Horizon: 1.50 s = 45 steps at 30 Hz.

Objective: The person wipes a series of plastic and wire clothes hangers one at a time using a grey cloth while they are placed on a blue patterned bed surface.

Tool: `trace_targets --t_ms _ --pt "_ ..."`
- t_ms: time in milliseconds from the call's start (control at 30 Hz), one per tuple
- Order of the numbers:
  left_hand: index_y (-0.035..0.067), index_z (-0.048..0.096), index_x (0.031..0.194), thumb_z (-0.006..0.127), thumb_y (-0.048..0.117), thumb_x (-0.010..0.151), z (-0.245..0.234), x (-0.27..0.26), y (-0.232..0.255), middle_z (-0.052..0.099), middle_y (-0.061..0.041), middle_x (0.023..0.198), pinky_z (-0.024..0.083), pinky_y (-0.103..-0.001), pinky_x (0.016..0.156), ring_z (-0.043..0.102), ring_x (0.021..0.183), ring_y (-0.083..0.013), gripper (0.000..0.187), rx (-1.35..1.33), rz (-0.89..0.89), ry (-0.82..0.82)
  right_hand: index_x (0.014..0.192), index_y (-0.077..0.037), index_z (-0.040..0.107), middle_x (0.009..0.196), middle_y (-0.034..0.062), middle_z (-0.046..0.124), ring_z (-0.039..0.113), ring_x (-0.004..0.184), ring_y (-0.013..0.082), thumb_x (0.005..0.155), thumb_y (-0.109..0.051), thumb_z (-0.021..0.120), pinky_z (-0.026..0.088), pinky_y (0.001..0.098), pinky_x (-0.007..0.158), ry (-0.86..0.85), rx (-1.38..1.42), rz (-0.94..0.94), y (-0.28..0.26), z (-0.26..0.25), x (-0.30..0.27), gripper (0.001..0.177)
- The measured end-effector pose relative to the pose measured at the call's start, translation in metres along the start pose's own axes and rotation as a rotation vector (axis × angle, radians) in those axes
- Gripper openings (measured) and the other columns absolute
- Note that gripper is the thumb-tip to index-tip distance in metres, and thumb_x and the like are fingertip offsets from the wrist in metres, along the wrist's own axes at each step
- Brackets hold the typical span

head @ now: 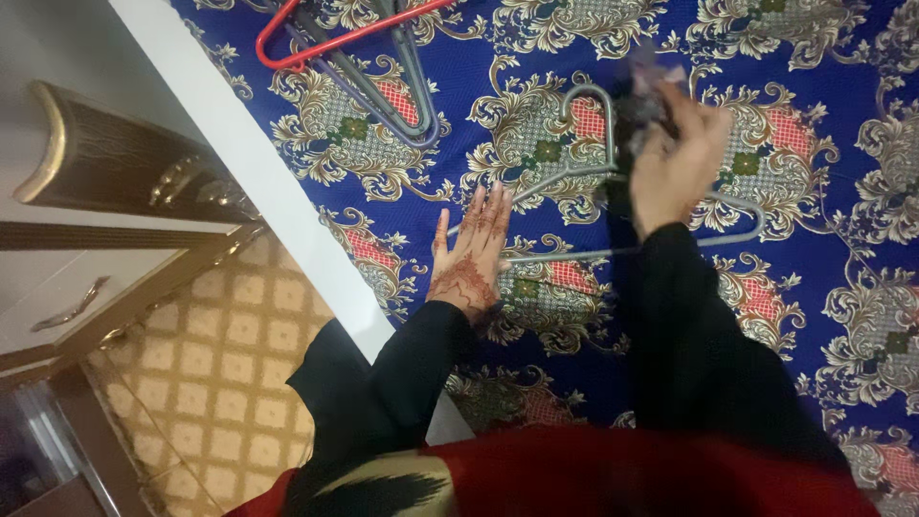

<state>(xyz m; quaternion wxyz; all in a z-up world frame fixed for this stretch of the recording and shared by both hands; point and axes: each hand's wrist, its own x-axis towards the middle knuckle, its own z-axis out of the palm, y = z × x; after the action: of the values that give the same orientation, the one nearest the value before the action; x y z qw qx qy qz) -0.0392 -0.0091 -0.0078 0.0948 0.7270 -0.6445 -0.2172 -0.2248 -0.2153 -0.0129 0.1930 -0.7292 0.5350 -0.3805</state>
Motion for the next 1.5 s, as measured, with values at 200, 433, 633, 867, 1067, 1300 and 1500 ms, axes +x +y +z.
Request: trace_targets --t_ms 200,433,633,867,1067,1300,1500 --pt "0.017 -0.003 0.163 0.063 0.024 0.094 -0.007 0.003 0.002 -0.002 -0.002 0.173 -0.003 -0.056 0.124 -0.001 0.160 -0.0198 0.096 0.005 -0.028 -0.073 0.116 -0.013 0.080 0.107 0.0124 0.061 0.057 0.103 0.0302 0.078 0.000 0.073 0.045 0.0458 0.087 -0.120 -0.337 -0.110 -0.039 0.046 -0.002 0.041" --pt "0.015 0.002 0.163 0.064 0.028 0.092 -0.003 0.004 0.003 0.001 -0.003 0.172 -0.003 -0.058 0.123 -0.002 0.159 -0.0204 0.096 -0.005 -0.033 -0.079 0.116 -0.016 0.077 0.109 0.0094 0.063 0.058 0.104 0.0268 0.080 0.002 0.070 0.047 0.0409 0.094 -0.354 -0.157 -0.305 -0.083 0.039 -0.039 0.041" --pt "0.010 0.020 0.161 0.064 0.028 0.093 0.016 0.002 -0.008 0.011 -0.006 0.172 -0.001 -0.059 0.124 0.001 0.160 -0.0216 0.083 0.061 0.013 -0.019 0.120 -0.010 0.076 0.104 0.0105 0.060 0.057 0.103 0.0275 0.082 0.001 0.069 0.046 0.0419 0.093 -0.493 0.010 -0.245 -0.098 0.000 -0.080 0.041" --pt "0.011 0.016 0.166 0.066 0.022 0.089 0.007 -0.001 -0.002 0.009 -0.004 0.173 0.002 -0.057 0.124 0.003 0.159 -0.0197 0.092 0.013 0.020 0.048 0.115 -0.011 0.076 0.106 0.0103 0.060 0.058 0.103 0.0281 0.083 0.003 0.069 0.047 0.0393 0.090 -0.457 -0.136 -0.192 -0.063 -0.055 -0.085 0.036" --pt "0.010 0.027 0.161 0.070 0.050 0.089 -0.007 -0.014 0.004 0.036 -0.012 0.157 0.026 -0.056 0.119 0.035 0.143 -0.0301 0.093 0.013 -0.091 0.179 0.119 -0.011 0.073 0.111 0.0091 0.060 0.062 0.104 0.0218 0.089 0.002 0.065 0.049 0.0335 0.097 -0.332 0.189 0.082 -0.057 -0.068 -0.080 0.034" --pt "0.006 0.051 0.131 0.087 0.062 0.062 -0.042 -0.015 0.011 0.049 -0.016 0.126 0.041 -0.049 0.094 0.045 0.120 -0.0333 0.096 -0.137 -0.440 0.104 0.124 -0.012 0.072 0.115 0.0102 0.058 0.063 0.097 0.0224 0.089 -0.003 0.063 0.053 0.0343 0.091 -0.430 0.180 0.018 -0.093 -0.062 -0.095 0.036" --pt "-0.004 0.052 0.125 0.077 0.021 0.075 -0.027 0.005 0.016 0.059 -0.023 0.114 0.052 -0.045 0.083 0.061 0.101 -0.0379 0.061 -0.367 -0.309 0.430 0.127 -0.003 0.067 0.119 0.0169 0.052 0.052 0.111 0.0327 0.075 -0.012 0.077 0.042 0.0461 0.092 -0.546 -0.007 -0.150 -0.147 -0.056 -0.113 0.054"
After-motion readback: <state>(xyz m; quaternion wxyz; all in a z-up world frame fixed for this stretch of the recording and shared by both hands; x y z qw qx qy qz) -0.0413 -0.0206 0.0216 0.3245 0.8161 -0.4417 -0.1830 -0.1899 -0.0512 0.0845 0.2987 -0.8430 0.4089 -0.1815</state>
